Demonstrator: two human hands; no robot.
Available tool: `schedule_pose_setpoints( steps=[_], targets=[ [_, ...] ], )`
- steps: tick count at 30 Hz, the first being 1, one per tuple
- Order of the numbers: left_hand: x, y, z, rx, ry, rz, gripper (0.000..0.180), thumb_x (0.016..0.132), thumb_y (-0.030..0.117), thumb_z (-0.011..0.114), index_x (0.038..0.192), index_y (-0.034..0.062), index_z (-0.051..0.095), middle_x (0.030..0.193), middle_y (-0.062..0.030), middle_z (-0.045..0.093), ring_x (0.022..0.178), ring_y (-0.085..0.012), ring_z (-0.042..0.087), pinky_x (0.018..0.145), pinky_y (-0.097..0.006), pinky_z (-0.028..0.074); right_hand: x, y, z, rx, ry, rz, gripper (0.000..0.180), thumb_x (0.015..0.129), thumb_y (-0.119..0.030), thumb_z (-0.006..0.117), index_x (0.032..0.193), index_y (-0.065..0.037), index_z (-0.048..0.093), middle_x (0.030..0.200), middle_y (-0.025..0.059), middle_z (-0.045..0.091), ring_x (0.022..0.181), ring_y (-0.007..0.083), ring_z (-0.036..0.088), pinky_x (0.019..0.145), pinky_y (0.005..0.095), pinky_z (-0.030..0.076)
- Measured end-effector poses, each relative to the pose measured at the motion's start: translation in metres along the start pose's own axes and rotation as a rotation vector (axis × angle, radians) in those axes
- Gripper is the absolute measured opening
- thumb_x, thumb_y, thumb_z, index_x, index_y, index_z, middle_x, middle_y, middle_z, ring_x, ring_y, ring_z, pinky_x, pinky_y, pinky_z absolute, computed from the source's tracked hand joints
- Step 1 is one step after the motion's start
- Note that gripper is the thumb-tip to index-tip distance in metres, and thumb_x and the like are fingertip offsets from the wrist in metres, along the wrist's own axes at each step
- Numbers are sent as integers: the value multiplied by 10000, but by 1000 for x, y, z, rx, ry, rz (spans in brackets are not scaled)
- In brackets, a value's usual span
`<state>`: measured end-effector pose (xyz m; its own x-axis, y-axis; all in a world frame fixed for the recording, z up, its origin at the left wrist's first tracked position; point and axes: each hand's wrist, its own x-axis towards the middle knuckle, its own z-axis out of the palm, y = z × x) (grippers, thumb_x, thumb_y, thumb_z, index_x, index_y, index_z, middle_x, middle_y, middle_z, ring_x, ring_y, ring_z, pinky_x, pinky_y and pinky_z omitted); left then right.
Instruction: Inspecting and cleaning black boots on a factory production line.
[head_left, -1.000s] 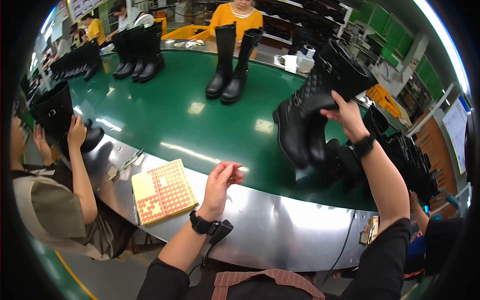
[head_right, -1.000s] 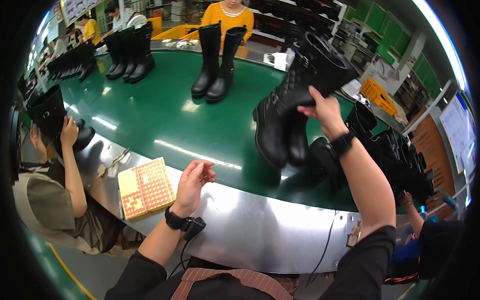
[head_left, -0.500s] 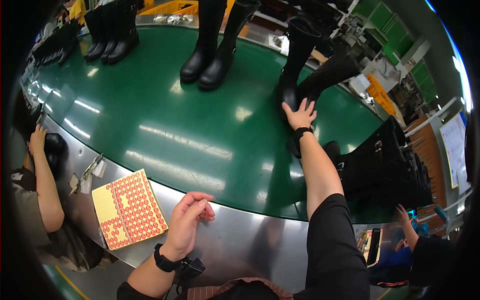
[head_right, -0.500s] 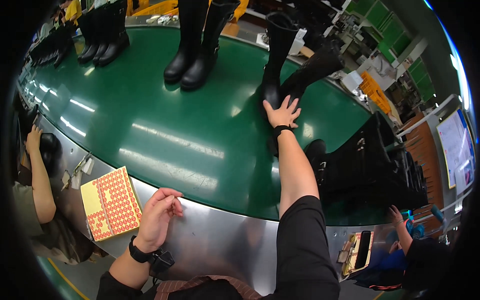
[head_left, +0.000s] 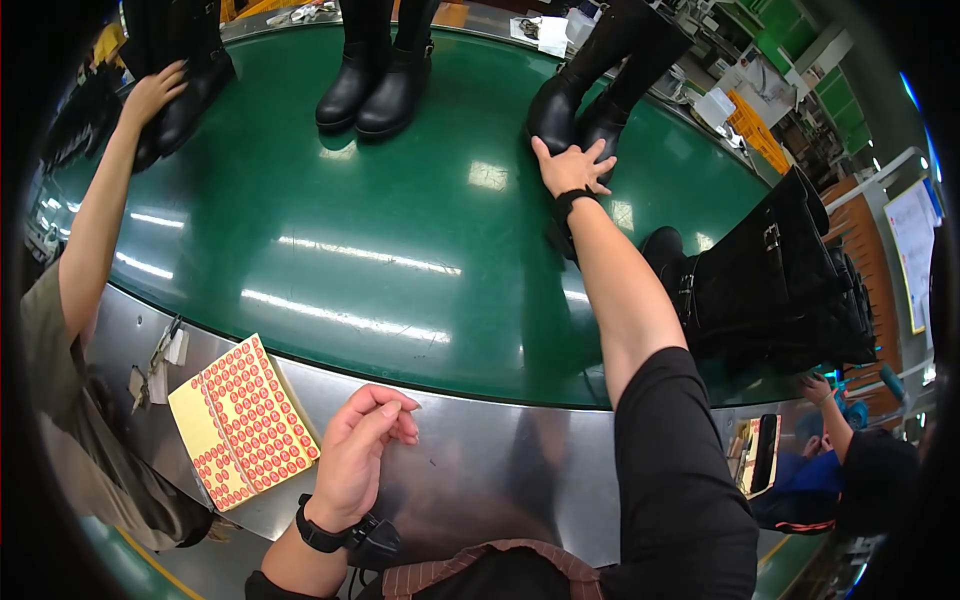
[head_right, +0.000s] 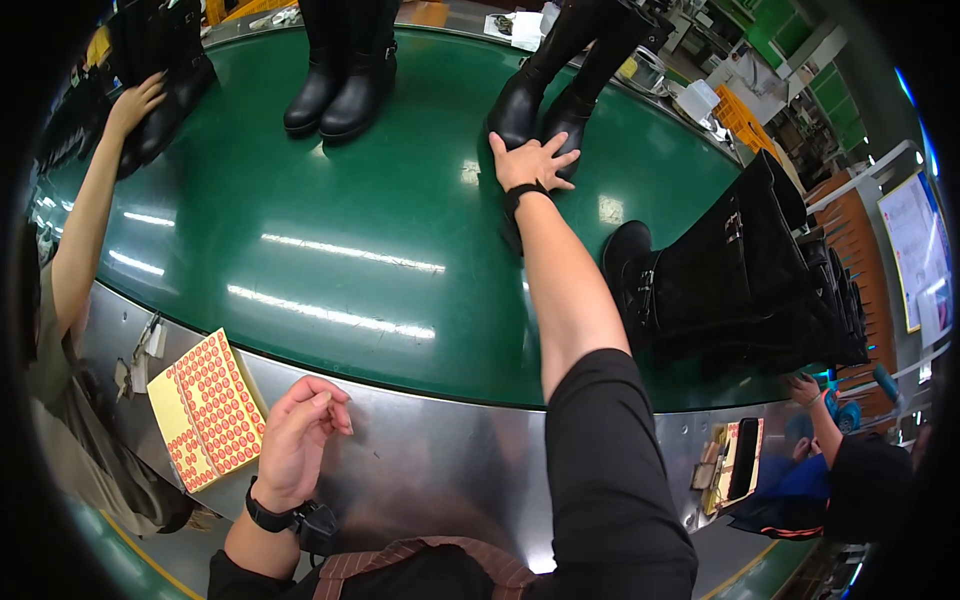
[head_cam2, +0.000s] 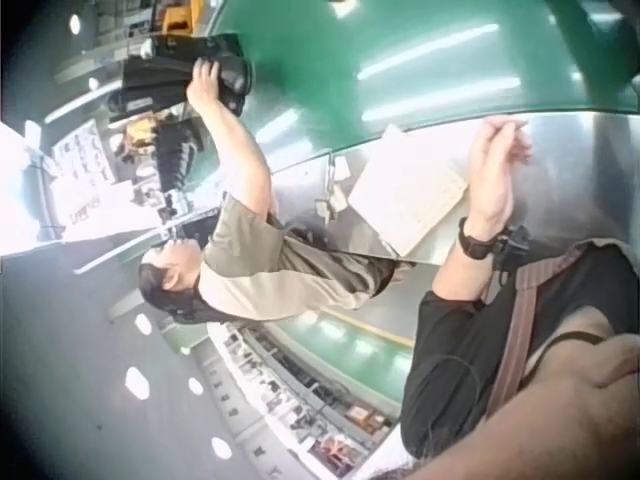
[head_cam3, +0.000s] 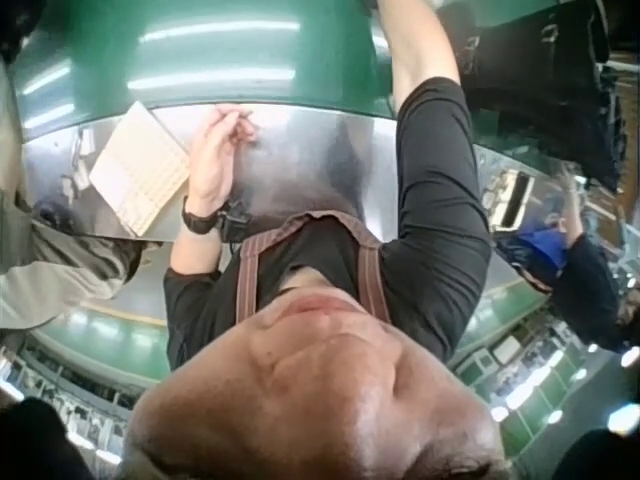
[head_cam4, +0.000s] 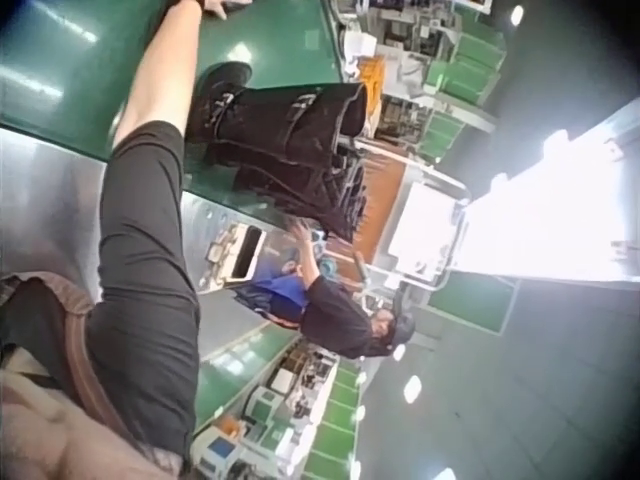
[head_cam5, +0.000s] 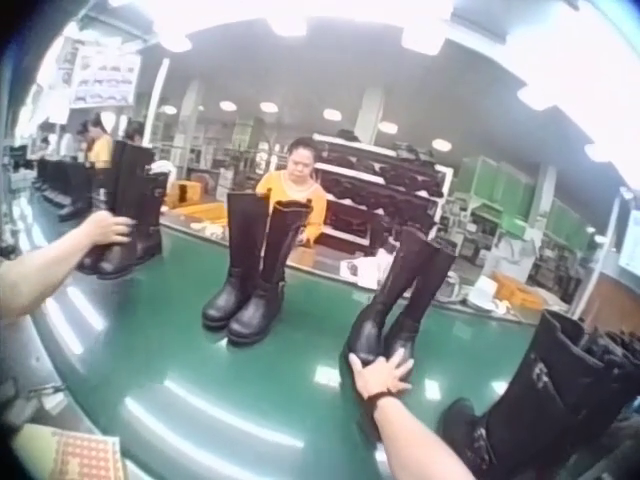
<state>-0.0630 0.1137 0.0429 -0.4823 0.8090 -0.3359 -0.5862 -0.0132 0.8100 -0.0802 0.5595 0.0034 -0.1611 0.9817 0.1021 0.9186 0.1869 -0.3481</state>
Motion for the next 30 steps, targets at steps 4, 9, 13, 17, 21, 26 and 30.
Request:
schedule_pose_setpoints(
  steps=[4,9,13,17,21,26,30],
  targets=[
    [6,0,-2,40,10,19,192,985,177,515,1024,13,606,813,-55,613,785,-142,577,772,-283,457,-1,-6,-1,-120,-50,36,774,838,-662,618,1380,-113,552,1643,122,18,1487,463,0,1068,745,259],
    [7,-6,-3,51,-22,20,194,990,190,528,1044,21,608,821,-35,619,781,-124,578,767,-268,456,-11,30,-30,-184,-260,-189,714,840,-593,656,1394,-156,544,1631,132,78,1485,450,66,1038,737,314],
    [18,-22,-8,140,-173,12,223,995,228,560,1070,30,629,856,-20,628,792,-88,577,751,-243,463,-112,58,-118,-154,-444,-542,626,826,-571,676,1214,-80,665,1279,205,614,1209,381,558,1023,467,453],
    [14,-29,-6,306,-221,33,176,991,190,559,1054,38,622,850,-25,644,795,-106,632,730,-256,519,-255,103,-240,81,-603,-955,432,902,-411,671,1124,-41,681,1137,158,683,1073,339,623,921,410,493],
    [-25,-6,22,335,-352,354,221,959,166,613,1121,16,630,978,-51,637,979,-138,584,868,-294,476,-343,162,-366,209,-712,-948,381,898,-355,688,1126,-50,692,1038,144,710,974,331,655,876,394,507],
    [-162,86,90,255,-961,1290,241,884,231,637,916,1,703,988,-141,691,939,-305,620,820,-415,510,-397,247,-395,452,-520,-663,272,854,-194,747,1062,-21,716,982,122,732,913,239,690,802,313,527],
    [-248,96,132,-303,-914,1635,264,968,345,604,857,117,678,885,-42,649,875,-225,582,792,-412,523,-413,294,-342,587,-505,-334,200,883,-148,713,1002,13,720,923,96,739,862,159,691,786,272,525]
  ],
)
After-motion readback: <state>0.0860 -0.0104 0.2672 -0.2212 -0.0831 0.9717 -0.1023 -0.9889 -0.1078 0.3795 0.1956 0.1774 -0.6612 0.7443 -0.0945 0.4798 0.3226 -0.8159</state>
